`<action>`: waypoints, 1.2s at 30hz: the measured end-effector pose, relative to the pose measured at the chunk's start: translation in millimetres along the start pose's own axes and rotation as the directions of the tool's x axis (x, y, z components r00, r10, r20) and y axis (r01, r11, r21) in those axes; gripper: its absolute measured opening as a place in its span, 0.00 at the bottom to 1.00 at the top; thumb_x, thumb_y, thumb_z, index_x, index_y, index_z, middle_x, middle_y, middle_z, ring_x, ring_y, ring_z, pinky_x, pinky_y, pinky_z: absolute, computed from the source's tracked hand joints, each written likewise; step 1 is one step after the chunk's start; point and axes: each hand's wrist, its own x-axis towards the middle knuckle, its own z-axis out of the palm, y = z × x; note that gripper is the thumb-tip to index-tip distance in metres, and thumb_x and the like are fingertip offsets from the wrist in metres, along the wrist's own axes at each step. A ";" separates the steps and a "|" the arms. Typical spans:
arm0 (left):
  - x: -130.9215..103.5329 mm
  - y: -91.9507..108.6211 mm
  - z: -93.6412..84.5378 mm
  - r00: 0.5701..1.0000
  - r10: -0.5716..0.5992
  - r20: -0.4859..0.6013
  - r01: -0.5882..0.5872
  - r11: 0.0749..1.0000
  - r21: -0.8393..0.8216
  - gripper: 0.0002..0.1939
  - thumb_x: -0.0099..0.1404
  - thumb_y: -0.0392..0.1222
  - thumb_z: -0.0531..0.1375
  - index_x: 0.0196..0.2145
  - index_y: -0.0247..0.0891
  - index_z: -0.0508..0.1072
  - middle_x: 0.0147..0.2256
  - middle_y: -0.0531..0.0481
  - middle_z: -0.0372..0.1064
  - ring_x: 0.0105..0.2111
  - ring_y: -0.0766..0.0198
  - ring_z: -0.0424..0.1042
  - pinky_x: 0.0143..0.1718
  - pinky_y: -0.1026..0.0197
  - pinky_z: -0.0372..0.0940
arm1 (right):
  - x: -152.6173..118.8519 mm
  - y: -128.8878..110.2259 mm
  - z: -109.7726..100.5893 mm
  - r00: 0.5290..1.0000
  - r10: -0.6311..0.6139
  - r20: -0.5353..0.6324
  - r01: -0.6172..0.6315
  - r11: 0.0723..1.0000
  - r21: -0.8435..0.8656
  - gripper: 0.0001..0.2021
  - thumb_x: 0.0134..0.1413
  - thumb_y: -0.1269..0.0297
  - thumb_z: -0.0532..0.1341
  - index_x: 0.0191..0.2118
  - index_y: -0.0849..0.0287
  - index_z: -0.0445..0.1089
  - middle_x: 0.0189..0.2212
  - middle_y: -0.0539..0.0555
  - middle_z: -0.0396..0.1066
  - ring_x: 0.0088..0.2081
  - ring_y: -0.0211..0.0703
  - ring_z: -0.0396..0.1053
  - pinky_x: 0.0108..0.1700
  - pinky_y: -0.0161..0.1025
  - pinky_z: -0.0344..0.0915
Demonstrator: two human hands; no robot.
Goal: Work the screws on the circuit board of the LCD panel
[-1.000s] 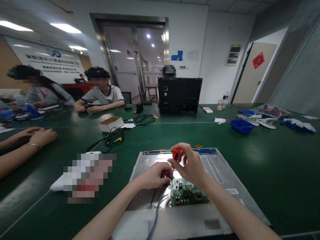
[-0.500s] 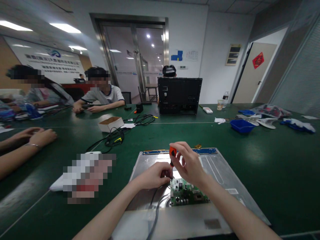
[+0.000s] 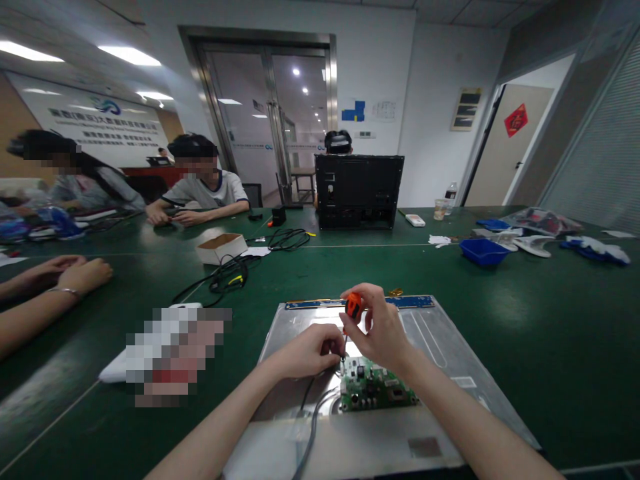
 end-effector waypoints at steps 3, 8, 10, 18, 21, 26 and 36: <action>0.2 -1.0 0.4 1.000 0.007 0.005 -0.007 1.000 -0.002 0.06 0.54 0.32 0.59 0.33 0.37 0.71 0.28 0.53 0.66 0.29 0.63 0.65 0.29 0.65 0.60 | 1.1 -1.0 -1.8 0.999 -0.025 0.026 0.024 1.000 0.002 0.14 0.61 0.69 0.57 0.52 0.55 0.59 0.32 0.51 0.70 0.24 0.35 0.66 0.22 0.31 0.61; 0.5 -0.7 0.6 1.000 0.017 -0.008 -0.017 1.000 -0.006 0.07 0.54 0.31 0.58 0.32 0.36 0.71 0.28 0.53 0.66 0.29 0.64 0.65 0.29 0.65 0.60 | 2.5 -1.6 -4.7 0.996 -0.048 0.069 0.045 0.998 0.042 0.18 0.61 0.72 0.56 0.56 0.54 0.60 0.46 0.58 0.68 0.28 0.35 0.67 0.23 0.32 0.63; 0.7 -0.4 0.3 1.000 0.016 -0.005 -0.016 1.000 -0.001 0.06 0.53 0.31 0.58 0.31 0.37 0.71 0.27 0.54 0.65 0.28 0.64 0.64 0.28 0.66 0.60 | 2.6 -1.7 -5.3 0.996 -0.047 0.082 0.043 0.998 0.048 0.19 0.61 0.73 0.55 0.56 0.54 0.60 0.46 0.58 0.67 0.27 0.35 0.67 0.23 0.32 0.63; 1.6 -2.2 0.5 1.000 0.004 -0.012 -0.004 1.000 0.011 0.05 0.55 0.33 0.59 0.31 0.37 0.71 0.27 0.54 0.65 0.28 0.64 0.64 0.28 0.65 0.60 | 1.1 2.2 -1.2 1.000 -0.027 -0.011 0.028 0.999 0.037 0.14 0.60 0.65 0.61 0.49 0.54 0.60 0.34 0.50 0.64 0.25 0.34 0.63 0.22 0.31 0.61; 1.4 -1.0 -0.1 1.000 0.006 -0.008 -0.006 1.000 0.010 0.04 0.54 0.33 0.59 0.30 0.37 0.71 0.27 0.54 0.65 0.28 0.64 0.64 0.29 0.64 0.59 | 1.1 2.7 -1.0 0.999 -0.036 0.007 0.036 0.999 0.009 0.13 0.61 0.65 0.61 0.50 0.53 0.61 0.38 0.52 0.65 0.25 0.33 0.63 0.22 0.31 0.62; -0.1 3.1 -0.8 1.000 0.003 -0.017 -0.003 1.000 0.015 0.04 0.54 0.34 0.58 0.30 0.37 0.70 0.27 0.54 0.65 0.28 0.64 0.64 0.30 0.64 0.59 | 1.2 1.6 -2.3 0.999 -0.047 0.016 0.048 0.998 -0.029 0.12 0.63 0.65 0.60 0.52 0.52 0.64 0.41 0.53 0.63 0.25 0.32 0.64 0.22 0.31 0.63; 0.7 2.7 -1.2 1.000 0.013 -0.009 -0.013 1.000 0.005 0.05 0.53 0.32 0.58 0.30 0.37 0.70 0.26 0.55 0.65 0.27 0.64 0.64 0.29 0.64 0.59 | 2.6 -1.5 -3.6 0.997 -0.052 0.056 0.051 0.998 0.022 0.18 0.62 0.72 0.55 0.57 0.54 0.60 0.43 0.56 0.69 0.27 0.35 0.67 0.23 0.32 0.64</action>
